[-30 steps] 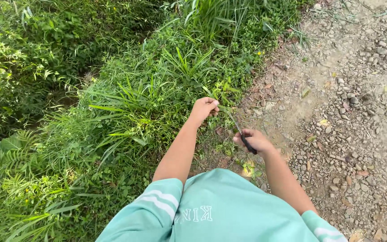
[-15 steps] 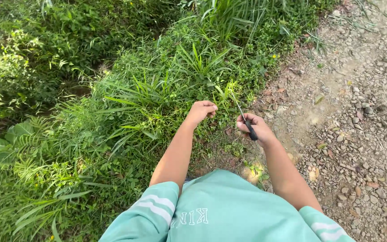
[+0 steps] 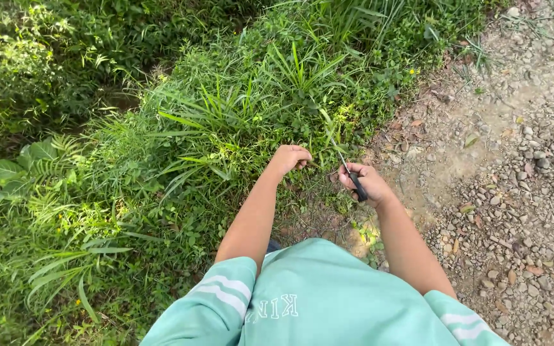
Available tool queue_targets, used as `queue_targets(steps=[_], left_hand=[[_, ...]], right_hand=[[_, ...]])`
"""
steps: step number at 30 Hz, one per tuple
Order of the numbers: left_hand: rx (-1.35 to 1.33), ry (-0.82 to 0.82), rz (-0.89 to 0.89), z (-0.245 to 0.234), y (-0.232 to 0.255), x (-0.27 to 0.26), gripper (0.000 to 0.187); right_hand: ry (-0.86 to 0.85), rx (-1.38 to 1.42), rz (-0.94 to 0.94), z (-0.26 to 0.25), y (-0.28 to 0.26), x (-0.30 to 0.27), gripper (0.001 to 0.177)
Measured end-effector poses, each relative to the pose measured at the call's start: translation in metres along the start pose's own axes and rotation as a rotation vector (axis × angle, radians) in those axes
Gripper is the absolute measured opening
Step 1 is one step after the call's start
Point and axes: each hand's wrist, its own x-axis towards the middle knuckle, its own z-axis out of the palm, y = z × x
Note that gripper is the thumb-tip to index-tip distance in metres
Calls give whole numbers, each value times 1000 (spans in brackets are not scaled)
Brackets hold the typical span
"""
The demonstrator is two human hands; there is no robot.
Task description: Cutting grass and weeds using a pair of scissors.
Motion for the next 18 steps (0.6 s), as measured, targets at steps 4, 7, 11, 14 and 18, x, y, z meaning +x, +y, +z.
queue_targets(steps=[4, 7, 11, 14, 18], left_hand=[[-18, 19, 13, 1, 2, -4, 13], [-44, 44, 26, 3, 6, -6, 12], [-68, 89, 66, 2, 9, -6, 11], [-87, 128, 89, 4, 17, -8, 10], [3, 84, 47, 11, 17, -5, 10]], right_hand=[[-46, 63, -6, -4, 5, -1, 22], [-39, 46, -53, -5, 7, -5, 24], [1, 65, -102, -7, 23, -4, 21], [-9, 43, -89, -3, 28, -4, 20], [-95, -2, -110, 5, 24, -2, 22]])
